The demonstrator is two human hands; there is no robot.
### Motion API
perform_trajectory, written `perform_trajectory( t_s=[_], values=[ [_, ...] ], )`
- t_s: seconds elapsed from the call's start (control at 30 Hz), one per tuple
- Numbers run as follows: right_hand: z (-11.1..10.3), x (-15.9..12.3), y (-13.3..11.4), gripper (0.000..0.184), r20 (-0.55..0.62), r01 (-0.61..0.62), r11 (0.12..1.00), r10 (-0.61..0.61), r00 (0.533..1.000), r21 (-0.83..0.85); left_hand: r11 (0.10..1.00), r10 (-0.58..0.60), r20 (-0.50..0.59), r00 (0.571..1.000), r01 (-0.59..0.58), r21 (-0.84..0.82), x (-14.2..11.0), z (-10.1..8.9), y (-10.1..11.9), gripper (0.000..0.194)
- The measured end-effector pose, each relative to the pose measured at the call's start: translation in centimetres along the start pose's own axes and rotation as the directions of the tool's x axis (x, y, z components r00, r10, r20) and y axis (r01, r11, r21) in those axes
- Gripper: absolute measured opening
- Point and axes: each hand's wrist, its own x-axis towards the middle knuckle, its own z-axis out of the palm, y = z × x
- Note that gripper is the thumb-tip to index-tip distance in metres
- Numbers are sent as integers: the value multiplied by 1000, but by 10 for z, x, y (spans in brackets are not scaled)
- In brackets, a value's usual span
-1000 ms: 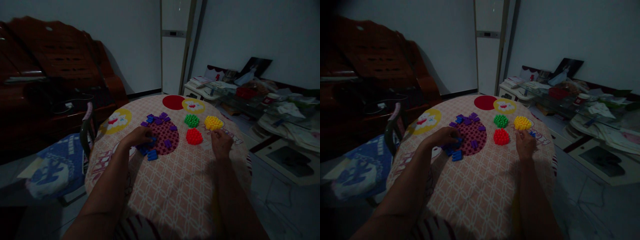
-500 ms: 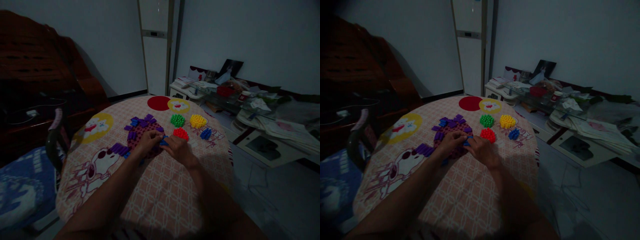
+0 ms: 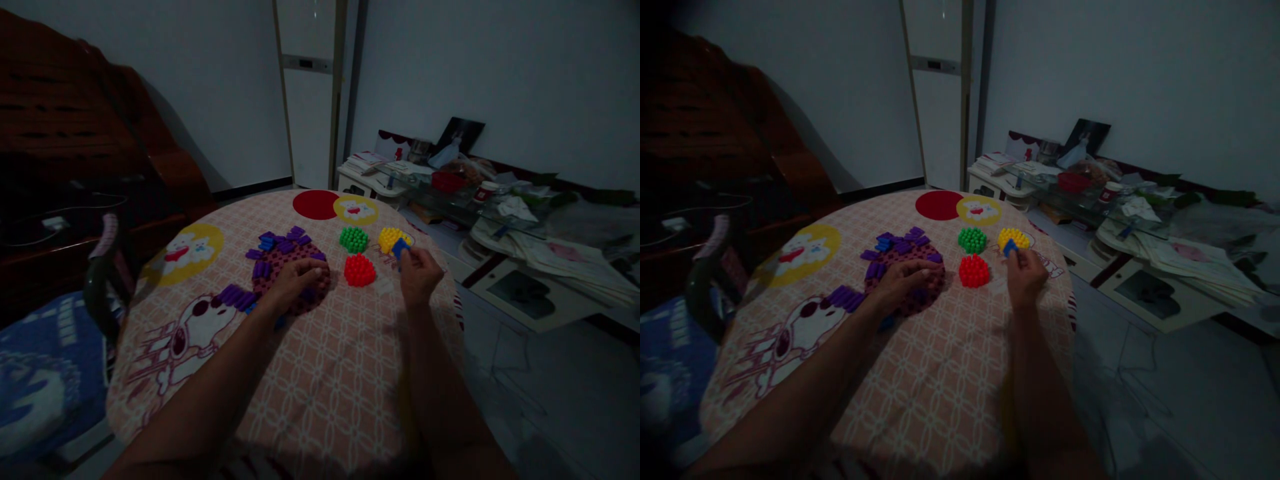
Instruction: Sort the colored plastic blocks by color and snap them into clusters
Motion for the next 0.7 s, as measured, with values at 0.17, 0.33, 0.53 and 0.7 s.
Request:
perform_trajectory(
  t_s=[0.17, 0.33, 0.53, 0.7],
  values=[
    [-31, 30, 51, 22, -179, -223, 926, 174, 968, -306, 999, 21, -16, 1000, -21, 28, 5, -9, -7, 50],
    [-30, 25, 68, 21, -40, -250, 822, 268, 963, -512, 999, 35, -15, 999, -34, 39, 7, -13, -14, 49],
    [-27, 25, 69, 16, 121, -205, 790, 331, 936, -578, 998, 30, -17, 999, -30, 49, 9, -15, -16, 49],
    [-27, 27, 69, 14, 145, -173, 792, 312, 939, -585, 999, 43, -18, 999, -43, 34, 10, -15, -17, 47]
  ],
)
